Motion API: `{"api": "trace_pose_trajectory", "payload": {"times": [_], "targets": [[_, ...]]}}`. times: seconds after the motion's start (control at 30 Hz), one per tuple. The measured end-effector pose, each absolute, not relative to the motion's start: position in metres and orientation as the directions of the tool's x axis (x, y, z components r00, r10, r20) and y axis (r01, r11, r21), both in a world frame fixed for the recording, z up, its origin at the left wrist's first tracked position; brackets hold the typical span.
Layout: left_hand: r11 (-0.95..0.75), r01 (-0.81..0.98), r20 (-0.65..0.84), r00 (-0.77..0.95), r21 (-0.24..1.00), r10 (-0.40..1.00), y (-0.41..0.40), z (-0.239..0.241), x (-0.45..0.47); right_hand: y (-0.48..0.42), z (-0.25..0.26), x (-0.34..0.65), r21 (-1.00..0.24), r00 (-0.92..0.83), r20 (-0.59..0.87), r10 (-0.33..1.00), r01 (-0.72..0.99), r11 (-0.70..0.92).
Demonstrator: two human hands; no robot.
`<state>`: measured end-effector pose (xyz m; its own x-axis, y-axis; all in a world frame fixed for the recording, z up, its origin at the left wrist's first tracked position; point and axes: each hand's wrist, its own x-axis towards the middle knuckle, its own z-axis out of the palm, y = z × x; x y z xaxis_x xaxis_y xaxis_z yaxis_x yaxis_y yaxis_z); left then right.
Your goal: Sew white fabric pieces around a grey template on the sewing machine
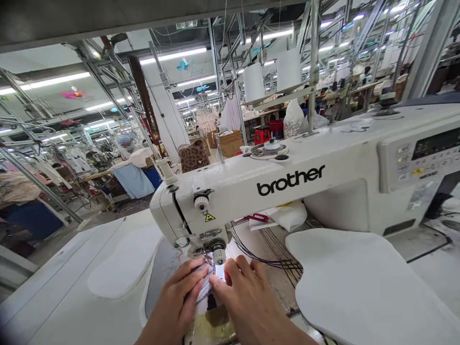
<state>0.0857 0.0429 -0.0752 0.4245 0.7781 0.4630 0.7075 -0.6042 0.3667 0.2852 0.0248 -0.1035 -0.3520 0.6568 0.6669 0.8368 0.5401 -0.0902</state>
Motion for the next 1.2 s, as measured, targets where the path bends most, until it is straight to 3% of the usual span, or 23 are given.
{"api": "trace_pose_trajectory", "payload": {"times": [0.07,0.17,0.27,0.53,0.83,1.0,1.2], "targets": [[-0.652,0.689,0.446,0.499,0.316,0.743,0.047,-0.069,0.080,0.025,-0.103,0.286,-0.095,-0.354,0.674,0.648,0.829,0.551],[-0.760,0.605,0.287,0.704,0.237,0.649,0.055,-0.045,0.072,0.025,-0.100,0.287,-0.130,-0.334,0.699,0.632,0.810,0.572],[-0.800,0.566,0.175,0.782,0.199,0.598,0.058,-0.026,0.066,0.025,-0.097,0.289,-0.150,-0.331,0.722,0.608,0.782,0.604],[-0.777,0.581,0.319,0.709,0.242,0.629,0.051,-0.049,0.067,0.023,-0.087,0.288,-0.181,-0.317,0.751,0.579,0.745,0.642],[-0.726,0.651,0.375,0.631,0.220,0.679,0.049,-0.058,0.071,0.024,-0.091,0.287,-0.208,-0.292,0.746,0.598,0.751,0.626],[-0.661,0.720,0.349,0.576,0.211,0.739,0.045,-0.057,0.074,0.023,-0.086,0.288,-0.207,-0.328,0.749,0.575,0.709,0.674],[-0.713,0.689,0.249,0.674,0.130,0.696,0.047,-0.035,0.074,0.021,-0.074,0.290,-0.214,-0.327,0.772,0.545,0.674,0.708]]}}
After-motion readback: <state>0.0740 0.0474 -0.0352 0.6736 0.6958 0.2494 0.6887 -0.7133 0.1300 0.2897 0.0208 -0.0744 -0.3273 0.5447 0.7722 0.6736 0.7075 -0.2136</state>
